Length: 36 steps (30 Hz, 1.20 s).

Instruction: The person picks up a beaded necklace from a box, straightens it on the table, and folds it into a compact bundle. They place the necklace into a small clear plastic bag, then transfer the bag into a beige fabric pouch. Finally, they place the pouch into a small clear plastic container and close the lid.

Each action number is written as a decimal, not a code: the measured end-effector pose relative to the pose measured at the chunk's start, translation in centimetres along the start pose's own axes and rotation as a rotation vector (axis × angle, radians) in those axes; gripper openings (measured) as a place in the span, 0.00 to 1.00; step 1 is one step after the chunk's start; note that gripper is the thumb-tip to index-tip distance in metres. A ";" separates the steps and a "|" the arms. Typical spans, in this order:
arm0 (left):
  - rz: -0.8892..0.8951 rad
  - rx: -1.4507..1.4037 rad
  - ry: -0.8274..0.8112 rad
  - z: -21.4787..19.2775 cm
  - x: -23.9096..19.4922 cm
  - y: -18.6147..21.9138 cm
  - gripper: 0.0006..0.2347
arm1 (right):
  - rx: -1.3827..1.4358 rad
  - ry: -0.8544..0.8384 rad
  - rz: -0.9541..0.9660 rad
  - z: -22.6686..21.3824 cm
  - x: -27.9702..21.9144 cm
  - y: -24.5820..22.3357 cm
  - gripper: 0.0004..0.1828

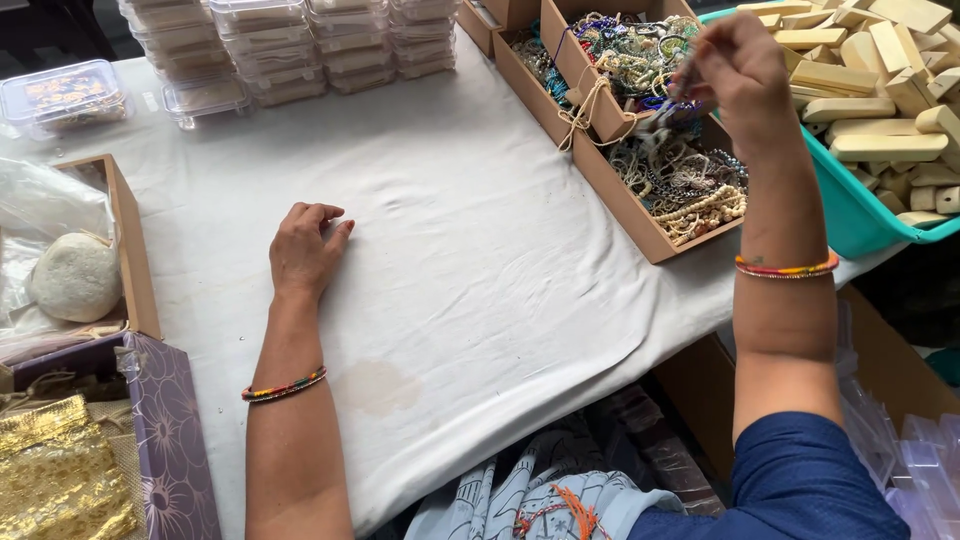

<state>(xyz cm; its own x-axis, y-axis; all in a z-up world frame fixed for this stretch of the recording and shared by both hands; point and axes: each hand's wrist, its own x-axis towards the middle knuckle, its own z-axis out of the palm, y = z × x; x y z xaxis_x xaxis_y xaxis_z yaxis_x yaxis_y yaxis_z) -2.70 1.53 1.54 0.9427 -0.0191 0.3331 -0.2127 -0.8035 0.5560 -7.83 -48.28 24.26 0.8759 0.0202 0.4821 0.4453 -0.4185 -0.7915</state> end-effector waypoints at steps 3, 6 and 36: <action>-0.004 -0.031 -0.005 0.5 0.2 -0.4 0.07 | 0.164 -0.131 -0.061 3.8 1.1 -2.2 0.00; -0.009 -0.070 -0.003 1.2 0.7 -1.3 0.07 | 0.273 -0.265 -0.075 9.0 2.5 -3.7 0.02; 0.011 0.184 -0.108 0.5 0.8 -1.2 0.07 | -1.008 -0.242 -0.373 28.9 -0.4 11.0 0.09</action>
<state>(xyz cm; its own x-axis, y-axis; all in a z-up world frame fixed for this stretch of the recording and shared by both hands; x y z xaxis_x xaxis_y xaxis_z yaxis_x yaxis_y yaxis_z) -1.57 2.16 0.73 0.9647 -0.0839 0.2496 -0.1818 -0.8980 0.4007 2.04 -26.65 4.50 0.7803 0.4301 0.4540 0.4297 -0.8962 0.1105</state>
